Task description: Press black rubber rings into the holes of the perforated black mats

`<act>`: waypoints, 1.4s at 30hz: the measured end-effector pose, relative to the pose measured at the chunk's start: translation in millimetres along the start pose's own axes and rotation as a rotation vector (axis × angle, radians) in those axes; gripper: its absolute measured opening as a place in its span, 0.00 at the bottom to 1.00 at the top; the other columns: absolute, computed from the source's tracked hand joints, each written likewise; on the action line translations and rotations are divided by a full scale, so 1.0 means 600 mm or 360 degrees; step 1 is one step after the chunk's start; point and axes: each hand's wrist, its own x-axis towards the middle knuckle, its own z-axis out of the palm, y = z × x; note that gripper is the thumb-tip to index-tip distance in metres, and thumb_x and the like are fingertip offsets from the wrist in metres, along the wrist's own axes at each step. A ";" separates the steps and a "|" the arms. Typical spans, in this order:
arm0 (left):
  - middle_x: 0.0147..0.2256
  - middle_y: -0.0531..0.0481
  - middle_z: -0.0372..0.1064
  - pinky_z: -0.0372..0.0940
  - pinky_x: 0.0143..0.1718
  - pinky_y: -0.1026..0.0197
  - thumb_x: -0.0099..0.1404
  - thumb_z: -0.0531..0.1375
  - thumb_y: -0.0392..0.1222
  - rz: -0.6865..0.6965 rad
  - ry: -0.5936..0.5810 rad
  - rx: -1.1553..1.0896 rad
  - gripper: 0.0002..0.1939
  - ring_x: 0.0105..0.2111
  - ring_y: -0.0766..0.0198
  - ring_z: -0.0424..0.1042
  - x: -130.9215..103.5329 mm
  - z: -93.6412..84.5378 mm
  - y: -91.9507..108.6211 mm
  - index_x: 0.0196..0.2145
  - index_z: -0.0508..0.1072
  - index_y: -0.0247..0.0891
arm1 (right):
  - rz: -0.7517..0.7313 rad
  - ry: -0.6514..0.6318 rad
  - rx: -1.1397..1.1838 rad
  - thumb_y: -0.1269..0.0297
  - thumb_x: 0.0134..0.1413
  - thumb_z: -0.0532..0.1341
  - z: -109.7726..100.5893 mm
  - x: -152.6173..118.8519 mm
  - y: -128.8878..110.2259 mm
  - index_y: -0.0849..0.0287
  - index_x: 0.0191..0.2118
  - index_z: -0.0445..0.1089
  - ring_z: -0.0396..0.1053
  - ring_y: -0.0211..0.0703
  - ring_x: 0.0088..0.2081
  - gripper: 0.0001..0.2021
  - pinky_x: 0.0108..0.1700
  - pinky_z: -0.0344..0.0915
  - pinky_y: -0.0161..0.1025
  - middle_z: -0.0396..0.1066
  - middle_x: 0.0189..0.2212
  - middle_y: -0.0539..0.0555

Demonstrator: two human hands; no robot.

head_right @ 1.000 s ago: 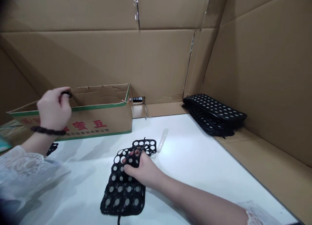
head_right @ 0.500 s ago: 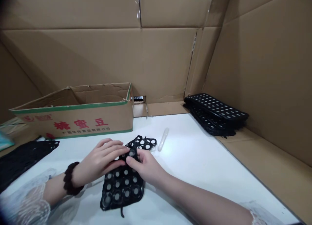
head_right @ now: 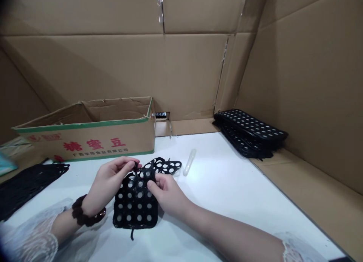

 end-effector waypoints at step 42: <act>0.43 0.48 0.69 0.58 0.45 0.51 0.58 0.51 0.45 0.0489 0.0875 0.1284 0.18 0.47 0.54 0.64 0.175 -0.177 -0.019 0.44 0.69 0.37 | 0.0079 0.0147 0.0157 0.53 0.50 0.55 0.001 -0.003 0.012 0.61 0.34 0.67 0.66 0.42 0.31 0.15 0.39 0.61 0.42 0.69 0.27 0.53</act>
